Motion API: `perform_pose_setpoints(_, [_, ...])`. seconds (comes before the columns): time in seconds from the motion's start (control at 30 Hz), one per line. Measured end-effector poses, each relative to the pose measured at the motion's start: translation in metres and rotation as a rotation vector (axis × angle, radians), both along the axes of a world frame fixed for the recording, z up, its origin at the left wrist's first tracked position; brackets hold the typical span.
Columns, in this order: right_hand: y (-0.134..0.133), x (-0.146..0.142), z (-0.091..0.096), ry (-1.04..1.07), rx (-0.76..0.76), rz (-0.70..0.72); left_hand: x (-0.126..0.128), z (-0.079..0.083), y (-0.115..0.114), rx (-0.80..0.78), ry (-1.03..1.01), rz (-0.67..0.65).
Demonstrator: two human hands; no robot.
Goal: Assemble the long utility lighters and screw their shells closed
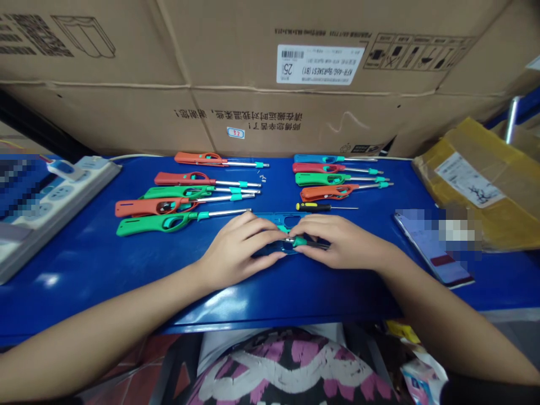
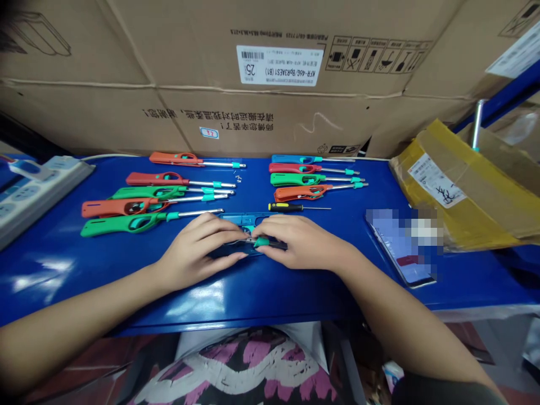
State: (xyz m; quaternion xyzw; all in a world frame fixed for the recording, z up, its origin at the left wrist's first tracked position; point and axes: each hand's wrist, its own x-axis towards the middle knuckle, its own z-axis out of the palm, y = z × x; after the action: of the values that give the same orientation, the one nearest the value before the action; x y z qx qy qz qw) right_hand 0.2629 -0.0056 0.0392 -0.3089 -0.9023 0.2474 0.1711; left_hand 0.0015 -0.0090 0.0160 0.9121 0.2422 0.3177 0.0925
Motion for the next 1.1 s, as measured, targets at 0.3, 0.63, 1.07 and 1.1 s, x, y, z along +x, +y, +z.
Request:
perform_pose_setpoints(0.3, [-0.006, -0.011, -0.006, 0.140, -0.154, -0.080, 0.000, 0.001, 0.001, 0.073, -0.082, -0.002])
perform_pose_setpoints(0.63, [-0.001, 0.000, 0.008, 0.076, -0.156, -0.071, -0.002, 0.007, 0.000, -0.037, -0.119, 0.047])
perform_pose_setpoints(1.07, [0.008, 0.019, 0.018, -0.132, -0.271, -0.055, -0.007, 0.006, 0.005, 0.022, -0.043, 0.075])
perform_pose_setpoints(1.1, [0.010, 0.024, 0.020, -0.168, -0.271, -0.067, -0.008, 0.007, 0.006, 0.018, -0.052, 0.076])
